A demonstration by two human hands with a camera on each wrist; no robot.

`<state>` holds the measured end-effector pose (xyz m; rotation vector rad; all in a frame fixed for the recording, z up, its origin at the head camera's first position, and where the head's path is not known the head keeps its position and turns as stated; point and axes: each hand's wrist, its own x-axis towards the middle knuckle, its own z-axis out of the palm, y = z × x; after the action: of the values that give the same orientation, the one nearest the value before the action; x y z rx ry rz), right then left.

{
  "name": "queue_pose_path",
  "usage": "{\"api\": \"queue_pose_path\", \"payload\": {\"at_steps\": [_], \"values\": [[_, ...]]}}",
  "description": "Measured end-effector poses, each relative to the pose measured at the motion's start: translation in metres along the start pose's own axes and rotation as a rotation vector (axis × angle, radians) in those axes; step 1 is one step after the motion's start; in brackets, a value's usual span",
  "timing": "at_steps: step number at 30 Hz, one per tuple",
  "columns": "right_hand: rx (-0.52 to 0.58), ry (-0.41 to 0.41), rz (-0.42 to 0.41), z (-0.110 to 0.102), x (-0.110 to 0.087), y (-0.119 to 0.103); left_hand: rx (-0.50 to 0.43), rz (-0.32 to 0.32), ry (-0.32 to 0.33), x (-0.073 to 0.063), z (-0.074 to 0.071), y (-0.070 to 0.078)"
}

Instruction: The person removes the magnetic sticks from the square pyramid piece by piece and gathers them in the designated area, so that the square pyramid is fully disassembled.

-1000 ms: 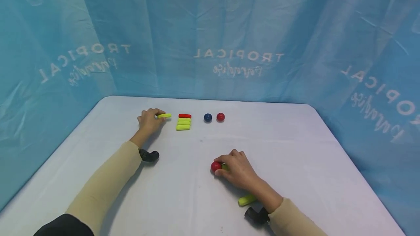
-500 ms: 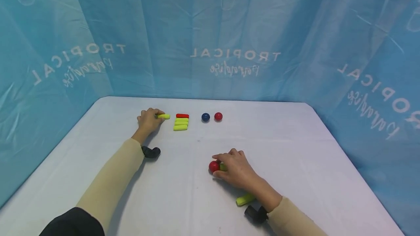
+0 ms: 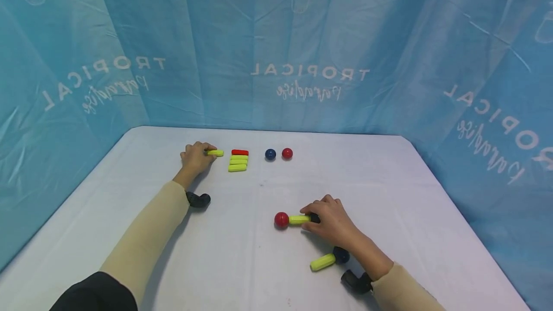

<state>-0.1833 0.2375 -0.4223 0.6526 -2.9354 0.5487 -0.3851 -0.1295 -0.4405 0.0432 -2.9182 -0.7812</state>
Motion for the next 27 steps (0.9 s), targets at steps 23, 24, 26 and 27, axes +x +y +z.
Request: {"api": "queue_pose_path", "payload": {"at_steps": [23,24,26,27], "values": [[0.054,0.004,-0.12,0.012,0.011,-0.016,-0.343,0.351,-0.197,-0.164,-0.005,0.063],[0.054,0.003,-0.121,0.013,0.011,-0.018,-0.34,0.367,-0.228,-0.173,-0.002,0.066],[0.054,0.006,-0.126,0.015,0.013,-0.022,-0.333,0.4,-0.269,-0.188,0.004,0.071],[0.054,0.009,-0.129,0.016,0.013,-0.024,-0.335,0.413,-0.281,-0.193,0.006,0.072]]}}
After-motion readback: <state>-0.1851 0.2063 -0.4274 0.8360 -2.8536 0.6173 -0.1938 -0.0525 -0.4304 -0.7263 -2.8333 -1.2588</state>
